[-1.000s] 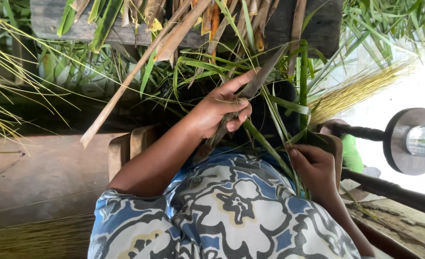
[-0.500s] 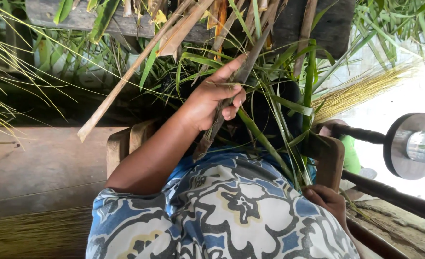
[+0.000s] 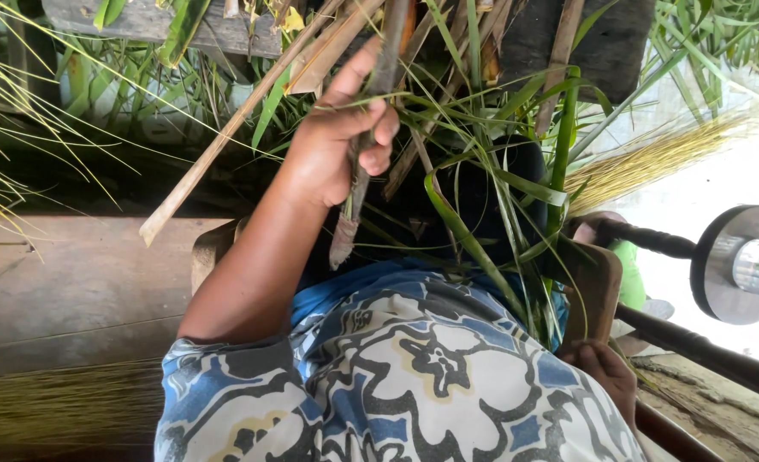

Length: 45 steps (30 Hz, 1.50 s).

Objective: Stripping the green leaf material from the central rib of plant leaves using a knife to collect fibers

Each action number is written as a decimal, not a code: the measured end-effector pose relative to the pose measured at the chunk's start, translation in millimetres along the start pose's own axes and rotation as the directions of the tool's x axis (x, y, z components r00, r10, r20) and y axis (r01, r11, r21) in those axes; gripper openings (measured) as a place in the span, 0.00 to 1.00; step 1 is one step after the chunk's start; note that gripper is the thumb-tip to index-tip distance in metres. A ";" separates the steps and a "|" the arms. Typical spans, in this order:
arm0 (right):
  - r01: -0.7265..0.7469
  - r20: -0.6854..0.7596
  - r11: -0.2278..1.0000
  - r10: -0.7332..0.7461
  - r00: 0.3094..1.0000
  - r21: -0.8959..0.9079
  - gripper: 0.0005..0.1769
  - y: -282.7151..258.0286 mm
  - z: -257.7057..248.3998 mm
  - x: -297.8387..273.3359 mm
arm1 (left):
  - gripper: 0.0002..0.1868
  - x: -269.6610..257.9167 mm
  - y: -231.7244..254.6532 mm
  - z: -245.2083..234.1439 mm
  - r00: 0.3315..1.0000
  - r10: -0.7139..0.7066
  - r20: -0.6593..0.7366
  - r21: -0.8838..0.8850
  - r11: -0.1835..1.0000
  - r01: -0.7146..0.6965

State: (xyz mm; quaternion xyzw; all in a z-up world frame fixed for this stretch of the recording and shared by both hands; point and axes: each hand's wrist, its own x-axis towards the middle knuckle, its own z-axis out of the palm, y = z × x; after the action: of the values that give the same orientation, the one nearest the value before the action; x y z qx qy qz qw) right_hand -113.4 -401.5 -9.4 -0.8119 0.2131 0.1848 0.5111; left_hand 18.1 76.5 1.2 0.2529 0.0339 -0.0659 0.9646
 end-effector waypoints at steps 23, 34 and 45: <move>0.256 -0.468 0.885 -0.050 0.882 0.390 0.07 -142.1 91.6 32.4 | 0.16 -14.6 -41.9 51.8 0.996 -0.087 -0.007 0.521 0.850 0.078; 0.561 0.191 0.770 -0.626 0.757 0.304 0.10 -188.8 154.1 35.2 | 0.29 -19.5 -75.5 35.8 0.912 -0.272 0.307 0.271 0.944 0.190; 0.640 0.159 0.739 -0.671 0.724 0.209 0.07 -177.0 151.2 46.0 | 0.32 -17.0 -70.2 30.2 0.927 -0.255 0.274 0.205 0.957 0.203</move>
State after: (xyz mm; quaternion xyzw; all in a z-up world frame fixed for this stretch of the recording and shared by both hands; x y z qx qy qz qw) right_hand 7.5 -202.9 37.9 -0.7705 -0.1347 0.0665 0.6195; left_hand -7.8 2.9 -4.8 0.3172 -0.0880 -0.2186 0.9186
